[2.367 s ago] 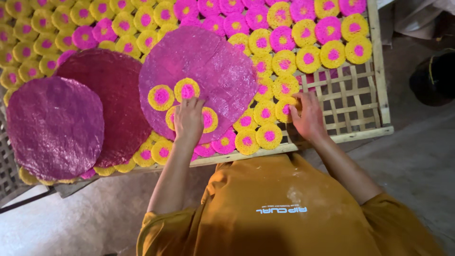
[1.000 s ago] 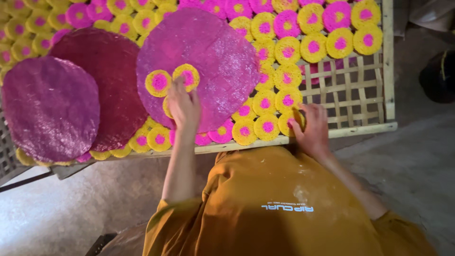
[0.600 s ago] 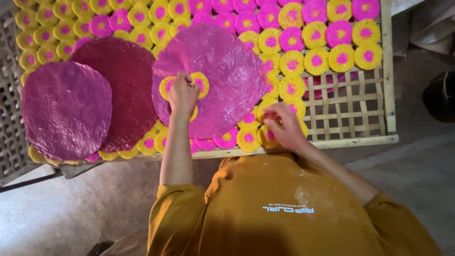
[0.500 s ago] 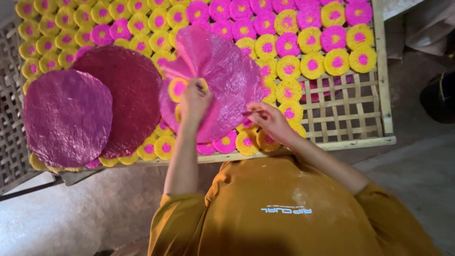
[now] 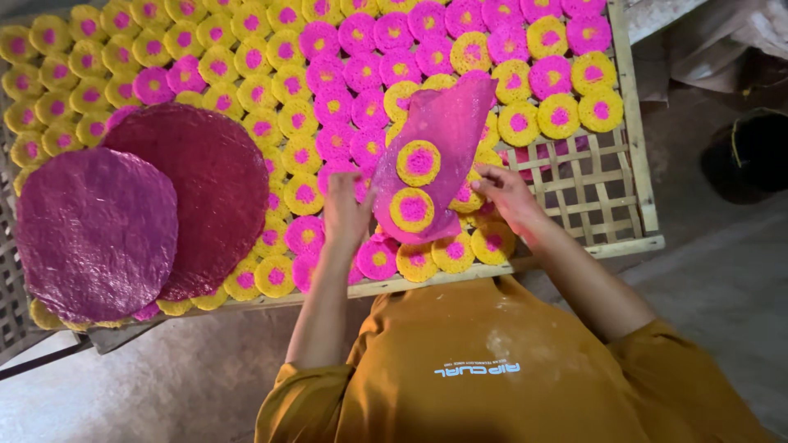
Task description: The person arranges small yellow and pink circular items onto large pink circular sheets laid on a wooden lattice tray. They repeatedly pick up the circles and place them in rows, then lift and reposition the pink sheets to continue the arrangement.
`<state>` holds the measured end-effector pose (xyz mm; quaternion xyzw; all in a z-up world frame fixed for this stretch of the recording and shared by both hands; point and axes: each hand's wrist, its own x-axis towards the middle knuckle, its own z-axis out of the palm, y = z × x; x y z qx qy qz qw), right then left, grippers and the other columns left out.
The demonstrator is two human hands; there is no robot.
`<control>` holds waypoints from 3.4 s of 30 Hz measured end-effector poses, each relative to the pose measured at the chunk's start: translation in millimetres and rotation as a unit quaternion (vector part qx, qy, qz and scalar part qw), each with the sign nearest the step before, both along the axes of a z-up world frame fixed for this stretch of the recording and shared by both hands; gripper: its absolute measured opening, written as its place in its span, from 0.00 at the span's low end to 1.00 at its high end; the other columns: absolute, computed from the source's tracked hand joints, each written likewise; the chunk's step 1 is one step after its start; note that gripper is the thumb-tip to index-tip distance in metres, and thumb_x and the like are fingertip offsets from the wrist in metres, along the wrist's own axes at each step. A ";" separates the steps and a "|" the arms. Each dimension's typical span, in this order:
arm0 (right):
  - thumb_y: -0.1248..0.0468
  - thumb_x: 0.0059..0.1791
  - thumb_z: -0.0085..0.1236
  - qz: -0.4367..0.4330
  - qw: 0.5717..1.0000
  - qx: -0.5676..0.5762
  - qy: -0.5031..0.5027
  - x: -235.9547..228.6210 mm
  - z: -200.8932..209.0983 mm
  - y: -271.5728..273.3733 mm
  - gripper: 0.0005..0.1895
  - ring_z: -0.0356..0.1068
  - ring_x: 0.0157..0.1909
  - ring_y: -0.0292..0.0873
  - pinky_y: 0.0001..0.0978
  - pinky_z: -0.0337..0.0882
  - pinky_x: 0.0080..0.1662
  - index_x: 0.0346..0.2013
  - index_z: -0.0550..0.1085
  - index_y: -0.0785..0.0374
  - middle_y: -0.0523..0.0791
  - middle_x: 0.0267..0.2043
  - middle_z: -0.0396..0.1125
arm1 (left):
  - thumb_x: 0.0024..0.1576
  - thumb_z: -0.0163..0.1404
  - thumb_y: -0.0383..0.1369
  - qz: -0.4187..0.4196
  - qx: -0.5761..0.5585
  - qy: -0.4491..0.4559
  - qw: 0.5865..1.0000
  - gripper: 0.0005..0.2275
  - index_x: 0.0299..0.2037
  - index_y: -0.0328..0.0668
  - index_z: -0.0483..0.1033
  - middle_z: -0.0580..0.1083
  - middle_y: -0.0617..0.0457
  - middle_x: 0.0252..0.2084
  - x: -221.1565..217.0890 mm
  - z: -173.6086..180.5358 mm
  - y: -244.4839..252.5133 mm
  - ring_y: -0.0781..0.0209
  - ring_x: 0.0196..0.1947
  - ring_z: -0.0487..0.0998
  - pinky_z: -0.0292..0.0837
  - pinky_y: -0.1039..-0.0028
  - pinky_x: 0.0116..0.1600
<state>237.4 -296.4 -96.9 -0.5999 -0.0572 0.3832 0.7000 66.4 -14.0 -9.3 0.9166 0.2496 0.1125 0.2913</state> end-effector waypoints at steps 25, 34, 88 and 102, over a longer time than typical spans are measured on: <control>0.67 0.50 0.63 -0.103 0.907 -0.246 -0.327 40.6 9.1 -52.4 0.16 0.72 0.42 0.38 0.28 0.71 0.45 0.52 0.75 0.67 0.45 0.41 0.74 | 0.58 0.48 0.40 0.119 -0.732 -0.386 0.549 0.25 0.65 0.36 0.68 0.73 0.43 0.62 -62.6 -5.9 51.6 0.45 0.63 0.73 0.66 0.51 0.70; 0.66 0.50 0.67 -0.103 0.833 -0.288 -0.461 6.7 124.9 -13.1 0.24 0.70 0.51 0.46 0.37 0.74 0.52 0.60 0.73 0.66 0.54 0.56 0.67 | 0.59 0.43 0.33 0.160 -0.689 -0.270 0.653 0.23 0.65 0.40 0.61 0.71 0.42 0.57 -9.2 47.9 -10.7 0.45 0.58 0.74 0.74 0.47 0.63; 0.70 0.54 0.55 -0.234 0.968 0.050 -0.073 107.4 21.0 -208.0 0.13 0.74 0.49 0.41 0.33 0.75 0.53 0.54 0.74 0.70 0.47 0.48 0.74 | 0.68 0.47 0.35 0.094 -0.675 -0.293 0.671 0.25 0.73 0.32 0.56 0.70 0.40 0.62 15.5 48.8 -21.4 0.50 0.61 0.75 0.73 0.55 0.67; 0.73 0.52 0.64 -0.186 0.761 -0.277 -0.556 123.9 -8.7 -173.2 0.13 0.66 0.53 0.48 0.37 0.72 0.49 0.51 0.75 0.69 0.51 0.51 0.64 | 0.68 0.46 0.19 0.313 -0.166 -0.273 0.894 0.18 0.68 0.35 0.62 0.68 0.45 0.65 -144.1 88.5 107.1 0.55 0.63 0.75 0.74 0.65 0.66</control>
